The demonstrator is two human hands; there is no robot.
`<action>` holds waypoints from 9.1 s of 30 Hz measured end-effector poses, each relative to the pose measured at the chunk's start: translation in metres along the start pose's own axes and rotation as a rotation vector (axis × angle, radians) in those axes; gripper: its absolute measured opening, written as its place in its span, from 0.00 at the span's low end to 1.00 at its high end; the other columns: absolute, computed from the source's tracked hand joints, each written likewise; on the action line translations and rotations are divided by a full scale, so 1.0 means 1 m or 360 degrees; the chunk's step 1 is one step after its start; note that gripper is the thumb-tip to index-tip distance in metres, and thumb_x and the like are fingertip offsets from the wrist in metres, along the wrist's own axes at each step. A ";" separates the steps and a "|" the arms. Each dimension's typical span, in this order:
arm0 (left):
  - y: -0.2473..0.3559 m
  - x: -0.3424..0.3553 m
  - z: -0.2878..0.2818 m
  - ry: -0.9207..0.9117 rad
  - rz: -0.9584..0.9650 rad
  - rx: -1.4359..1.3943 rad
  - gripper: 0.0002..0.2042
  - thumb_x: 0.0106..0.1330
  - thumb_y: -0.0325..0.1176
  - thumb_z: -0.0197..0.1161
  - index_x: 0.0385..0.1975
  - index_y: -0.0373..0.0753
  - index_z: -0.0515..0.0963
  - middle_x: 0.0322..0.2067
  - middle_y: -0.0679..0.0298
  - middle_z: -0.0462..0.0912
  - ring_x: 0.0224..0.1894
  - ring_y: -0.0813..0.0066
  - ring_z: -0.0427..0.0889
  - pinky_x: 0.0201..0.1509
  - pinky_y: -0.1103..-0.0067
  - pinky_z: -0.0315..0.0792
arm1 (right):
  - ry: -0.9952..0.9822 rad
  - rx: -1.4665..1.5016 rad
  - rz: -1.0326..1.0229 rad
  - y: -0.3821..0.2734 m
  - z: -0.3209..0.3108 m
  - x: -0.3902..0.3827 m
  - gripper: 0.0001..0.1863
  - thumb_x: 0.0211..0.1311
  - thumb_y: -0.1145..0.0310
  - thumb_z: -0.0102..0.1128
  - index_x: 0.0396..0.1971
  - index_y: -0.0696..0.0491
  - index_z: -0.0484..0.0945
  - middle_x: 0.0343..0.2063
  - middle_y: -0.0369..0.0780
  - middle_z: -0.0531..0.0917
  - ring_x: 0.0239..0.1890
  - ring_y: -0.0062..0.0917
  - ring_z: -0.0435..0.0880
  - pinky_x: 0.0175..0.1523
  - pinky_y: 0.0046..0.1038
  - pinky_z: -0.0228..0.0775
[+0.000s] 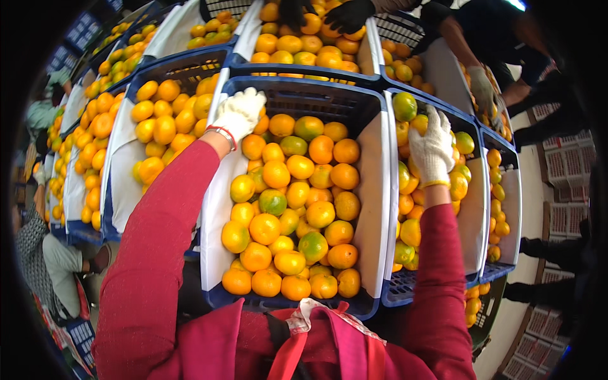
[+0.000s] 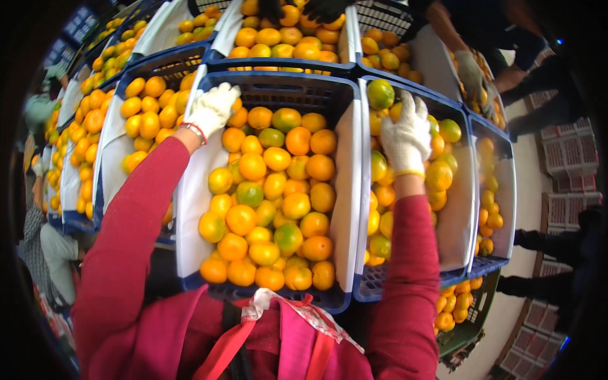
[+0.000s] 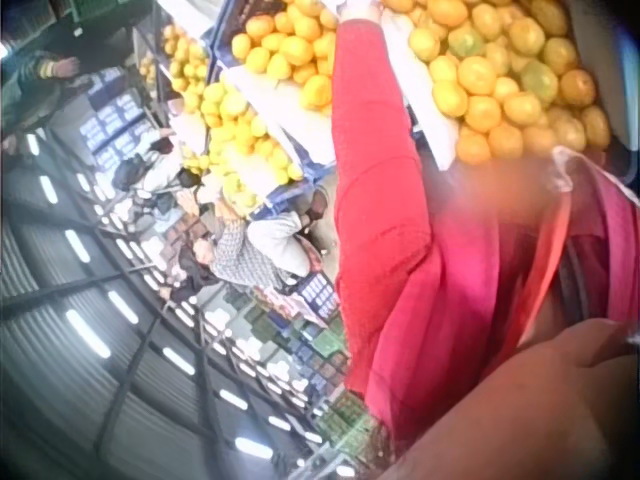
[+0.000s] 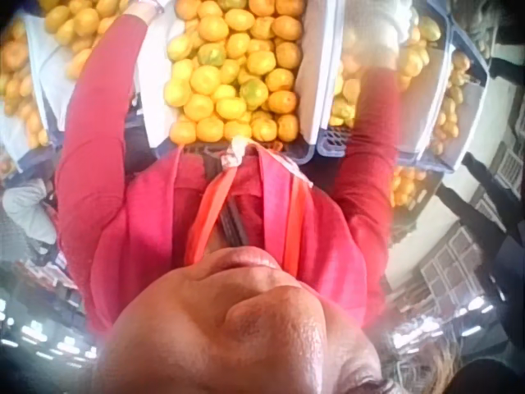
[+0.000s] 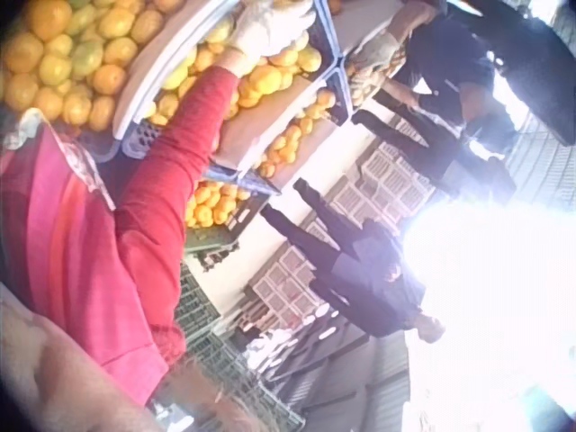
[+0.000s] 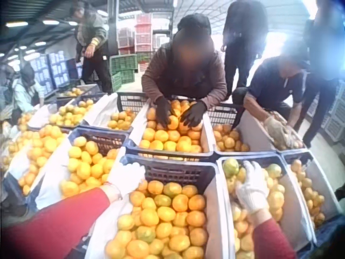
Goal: The person sorts oranges by hand, picking them from one crate and placing them into adjacent crates. The person wears gloves and handles the fruit one at a time, moving oranges between containers in a produce area.
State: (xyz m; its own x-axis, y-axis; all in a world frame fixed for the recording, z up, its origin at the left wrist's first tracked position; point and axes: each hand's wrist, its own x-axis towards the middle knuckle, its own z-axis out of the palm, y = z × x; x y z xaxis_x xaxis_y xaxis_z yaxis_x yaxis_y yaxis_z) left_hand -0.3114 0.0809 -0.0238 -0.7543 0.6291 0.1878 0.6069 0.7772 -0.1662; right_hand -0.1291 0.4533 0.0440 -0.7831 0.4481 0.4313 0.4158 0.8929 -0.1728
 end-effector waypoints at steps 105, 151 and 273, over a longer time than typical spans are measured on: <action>0.074 0.014 0.041 0.0263 -0.0123 -0.0228 0.28 0.69 0.40 0.63 0.69 0.73 0.70 0.55 0.54 0.74 0.61 0.49 0.71 0.75 0.51 0.57 | -0.0150 0.0472 0.0198 0.009 0.007 -0.011 0.21 0.66 0.59 0.66 0.58 0.49 0.82 0.54 0.48 0.85 0.56 0.42 0.85 0.63 0.38 0.76; 0.078 0.019 0.041 0.0372 -0.0017 -0.0092 0.28 0.69 0.42 0.64 0.70 0.71 0.71 0.54 0.54 0.75 0.59 0.48 0.73 0.71 0.54 0.62 | -0.1639 -0.0664 0.0712 0.071 -0.073 -0.146 0.59 0.52 0.45 0.75 0.78 0.53 0.53 0.66 0.50 0.75 0.67 0.43 0.78 0.68 0.39 0.72; 0.101 0.051 0.017 0.0246 0.0816 -0.0195 0.29 0.64 0.47 0.65 0.68 0.60 0.71 0.66 0.50 0.72 0.64 0.46 0.74 0.66 0.53 0.70 | -0.0174 -0.0135 0.0854 0.209 0.065 0.052 0.48 0.51 0.49 0.76 0.75 0.33 0.65 0.66 0.54 0.71 0.67 0.47 0.76 0.70 0.40 0.69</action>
State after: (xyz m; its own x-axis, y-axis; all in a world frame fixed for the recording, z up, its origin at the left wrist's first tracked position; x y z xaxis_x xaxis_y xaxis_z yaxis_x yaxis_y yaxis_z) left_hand -0.2931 0.1914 -0.0470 -0.3143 0.9147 0.2541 0.9186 0.3606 -0.1619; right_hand -0.1135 0.6659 -0.0272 -0.4930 0.8451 0.2069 0.8018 0.5336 -0.2691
